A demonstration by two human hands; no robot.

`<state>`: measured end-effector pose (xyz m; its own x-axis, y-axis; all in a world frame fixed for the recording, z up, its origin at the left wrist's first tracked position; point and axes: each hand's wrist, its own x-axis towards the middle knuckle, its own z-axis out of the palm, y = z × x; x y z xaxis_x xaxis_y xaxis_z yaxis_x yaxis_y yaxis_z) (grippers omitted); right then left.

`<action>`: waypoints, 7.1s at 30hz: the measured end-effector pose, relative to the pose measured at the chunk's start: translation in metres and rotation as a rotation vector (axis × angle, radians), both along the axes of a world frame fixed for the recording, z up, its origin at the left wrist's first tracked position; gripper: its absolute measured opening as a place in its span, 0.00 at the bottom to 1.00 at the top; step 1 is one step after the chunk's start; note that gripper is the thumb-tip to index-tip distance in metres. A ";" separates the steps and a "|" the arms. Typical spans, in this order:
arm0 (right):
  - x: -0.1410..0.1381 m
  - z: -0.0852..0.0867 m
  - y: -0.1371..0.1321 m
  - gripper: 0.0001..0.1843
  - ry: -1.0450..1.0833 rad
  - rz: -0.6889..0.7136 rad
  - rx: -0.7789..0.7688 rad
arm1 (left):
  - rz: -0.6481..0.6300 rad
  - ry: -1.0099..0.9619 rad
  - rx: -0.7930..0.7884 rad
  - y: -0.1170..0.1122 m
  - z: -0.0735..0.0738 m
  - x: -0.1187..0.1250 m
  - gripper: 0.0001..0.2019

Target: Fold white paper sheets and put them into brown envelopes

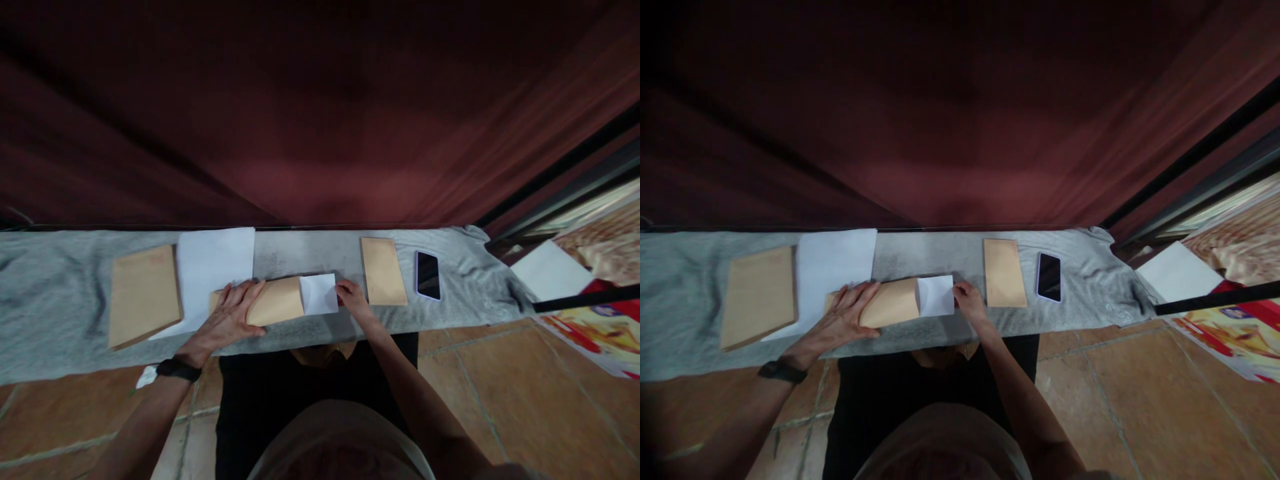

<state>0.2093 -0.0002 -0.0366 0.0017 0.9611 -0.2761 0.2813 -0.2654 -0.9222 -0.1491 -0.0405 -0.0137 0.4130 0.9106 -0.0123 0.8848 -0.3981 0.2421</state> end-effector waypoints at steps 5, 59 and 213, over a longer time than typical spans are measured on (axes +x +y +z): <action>-0.010 0.002 -0.005 0.09 0.011 0.030 -0.018 | -0.052 -0.008 0.003 0.003 0.004 0.010 0.58; -0.057 0.025 -0.019 0.06 -0.512 0.042 0.101 | -0.105 0.008 0.011 0.011 0.014 0.037 0.55; 0.021 0.011 -0.044 0.17 -0.871 0.733 0.805 | -0.026 -0.154 0.150 -0.043 -0.017 0.121 0.20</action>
